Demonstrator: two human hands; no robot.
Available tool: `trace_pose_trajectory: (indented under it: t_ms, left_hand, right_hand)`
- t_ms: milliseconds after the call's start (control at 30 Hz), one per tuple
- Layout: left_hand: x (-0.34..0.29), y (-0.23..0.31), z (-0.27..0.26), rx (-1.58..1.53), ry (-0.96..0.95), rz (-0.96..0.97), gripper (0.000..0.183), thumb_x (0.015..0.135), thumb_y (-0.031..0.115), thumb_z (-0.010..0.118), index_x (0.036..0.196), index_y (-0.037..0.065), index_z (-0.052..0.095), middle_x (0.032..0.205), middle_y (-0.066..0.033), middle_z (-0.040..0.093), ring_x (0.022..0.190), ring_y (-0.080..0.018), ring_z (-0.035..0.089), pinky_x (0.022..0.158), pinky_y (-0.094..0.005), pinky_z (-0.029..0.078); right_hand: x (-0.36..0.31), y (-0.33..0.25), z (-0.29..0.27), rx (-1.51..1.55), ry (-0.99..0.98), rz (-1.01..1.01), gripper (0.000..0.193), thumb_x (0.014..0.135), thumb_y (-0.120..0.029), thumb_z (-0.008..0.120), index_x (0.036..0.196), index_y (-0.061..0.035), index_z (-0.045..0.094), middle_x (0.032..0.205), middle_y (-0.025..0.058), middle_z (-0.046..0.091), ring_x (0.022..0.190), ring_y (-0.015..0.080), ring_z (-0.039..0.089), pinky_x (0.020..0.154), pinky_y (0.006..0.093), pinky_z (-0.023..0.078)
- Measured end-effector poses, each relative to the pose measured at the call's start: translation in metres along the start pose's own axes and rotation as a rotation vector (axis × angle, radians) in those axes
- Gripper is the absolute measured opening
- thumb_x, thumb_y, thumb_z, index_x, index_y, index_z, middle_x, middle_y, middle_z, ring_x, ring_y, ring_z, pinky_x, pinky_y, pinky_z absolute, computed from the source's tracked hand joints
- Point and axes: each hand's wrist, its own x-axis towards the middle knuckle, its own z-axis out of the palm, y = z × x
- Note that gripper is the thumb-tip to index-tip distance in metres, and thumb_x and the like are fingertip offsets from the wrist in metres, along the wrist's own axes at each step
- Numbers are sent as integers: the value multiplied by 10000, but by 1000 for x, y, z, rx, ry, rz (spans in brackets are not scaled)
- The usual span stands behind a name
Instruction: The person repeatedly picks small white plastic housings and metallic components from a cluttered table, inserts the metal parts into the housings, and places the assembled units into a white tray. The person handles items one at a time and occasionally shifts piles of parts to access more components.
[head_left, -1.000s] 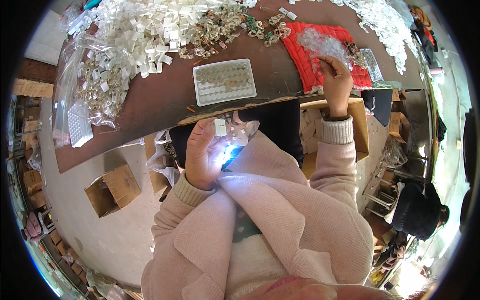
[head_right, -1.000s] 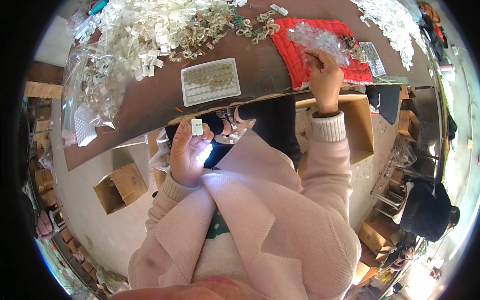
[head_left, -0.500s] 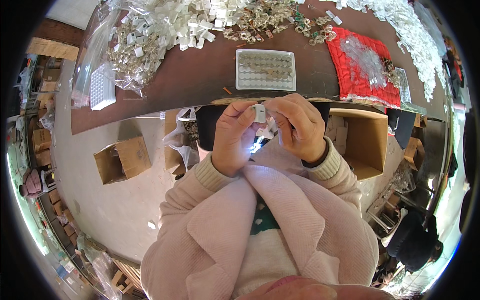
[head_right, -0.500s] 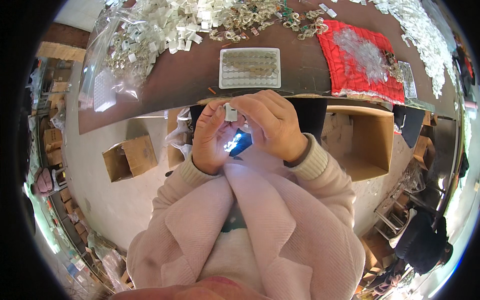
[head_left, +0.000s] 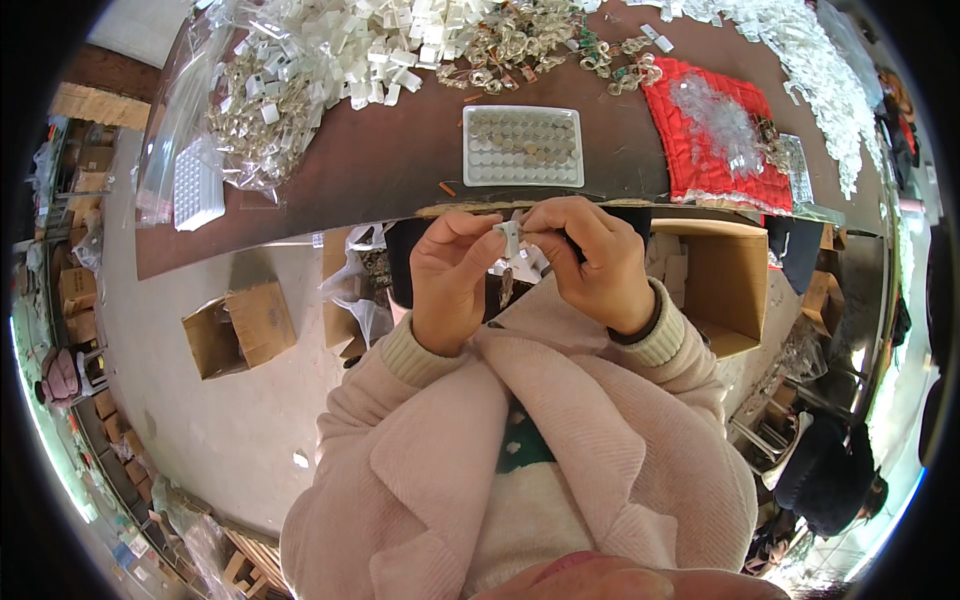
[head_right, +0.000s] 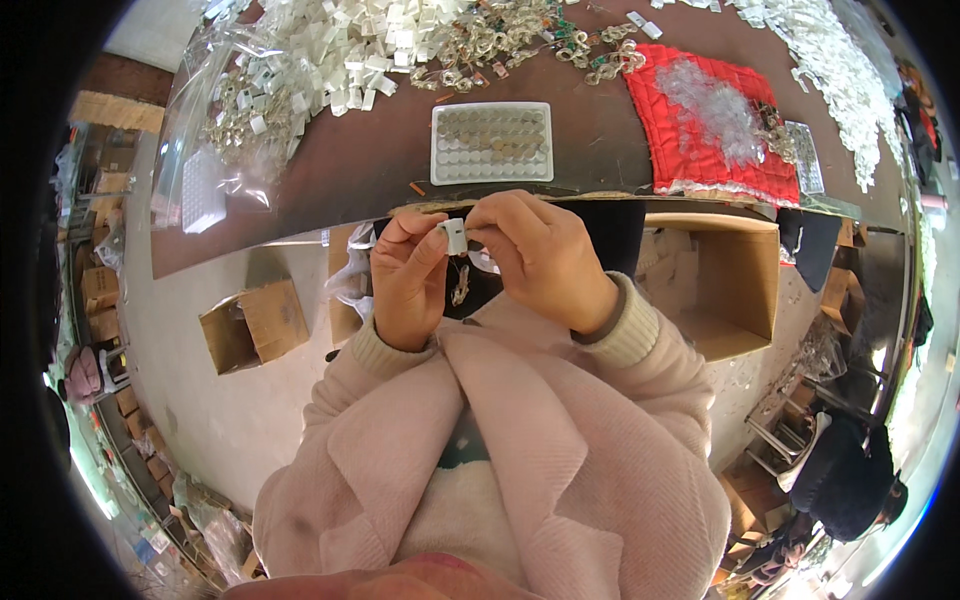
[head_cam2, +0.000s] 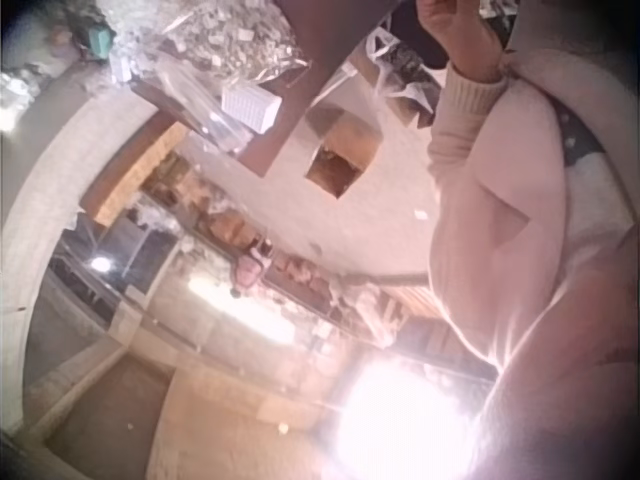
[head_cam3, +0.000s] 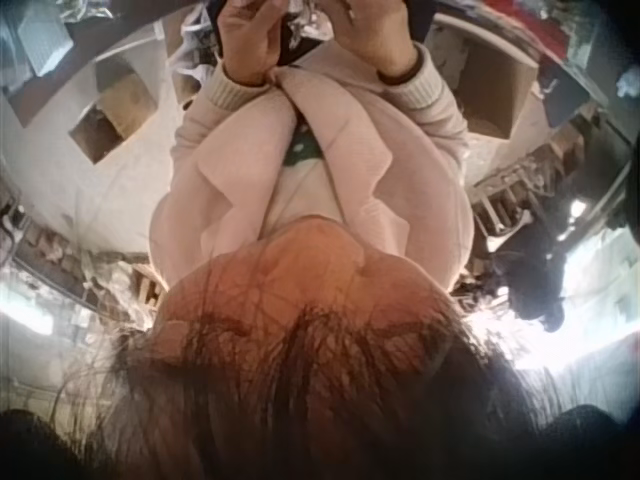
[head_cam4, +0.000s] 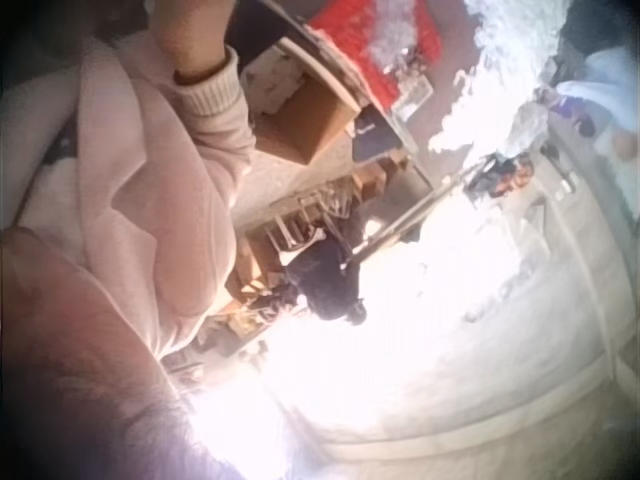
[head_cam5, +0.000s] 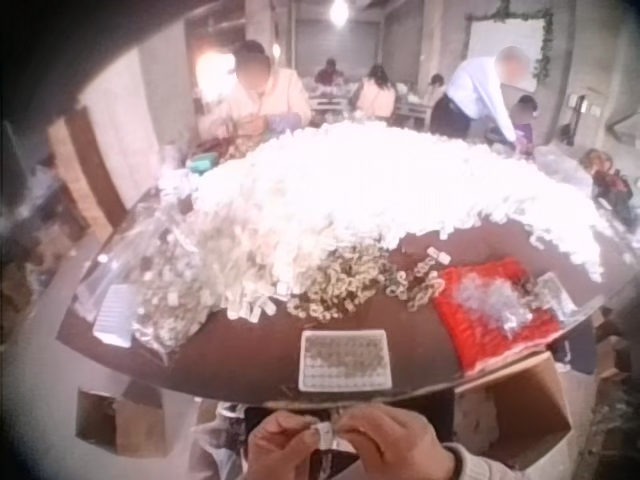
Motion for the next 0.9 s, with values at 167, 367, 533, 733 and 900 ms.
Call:
trace_pose_trajectory:
  t_ms: [167, 367, 533, 733, 900]
  left_hand:
    - [1, -2, -1, 24, -35, 14, 163, 914, -50, 679, 1070, -13, 647, 1061, -94, 710, 954, -128, 667, 864, -267, 529]
    - [5, 3, -5, 5, -52, -101, 158, 941, 15, 662, 1096, 13, 630, 1049, -106, 698, 964, -166, 666, 886, -312, 519]
    - [13, 10, -6, -23, 2, -328, 291, 1031, 213, 514, 1262, 39, 548, 1095, -115, 625, 890, -213, 612, 764, -335, 511]
    - [18, 11, -14, -154, -59, -352, 247, 1019, 205, 532, 1198, 39, 571, 1134, -121, 606, 793, -179, 536, 634, -272, 413]
    - [19, 13, -22, -129, -38, -353, 218, 1019, 193, 533, 1154, 28, 580, 1100, -120, 611, 767, -160, 521, 606, -261, 394]
  right_hand:
    - [3, 5, -2, -80, -22, -67, 146, 789, 15, 699, 911, -51, 656, 832, 93, 681, 718, 314, 648, 660, 376, 525]
    - [17, 24, -21, 185, -251, 43, 165, 789, -2, 750, 938, -37, 691, 855, 101, 698, 731, 281, 676, 665, 340, 534]
    - [85, 93, -49, -388, 42, 11, 122, 861, -25, 670, 979, -51, 684, 926, 144, 681, 838, 378, 666, 713, 420, 539]
    - [121, 148, -35, -615, -101, -26, 173, 853, -60, 684, 1022, -101, 681, 1014, 106, 647, 882, 360, 660, 734, 444, 537]
    - [119, 148, -47, -472, -53, -17, 179, 858, -45, 688, 1031, -93, 685, 937, 81, 694, 841, 302, 694, 706, 366, 548]
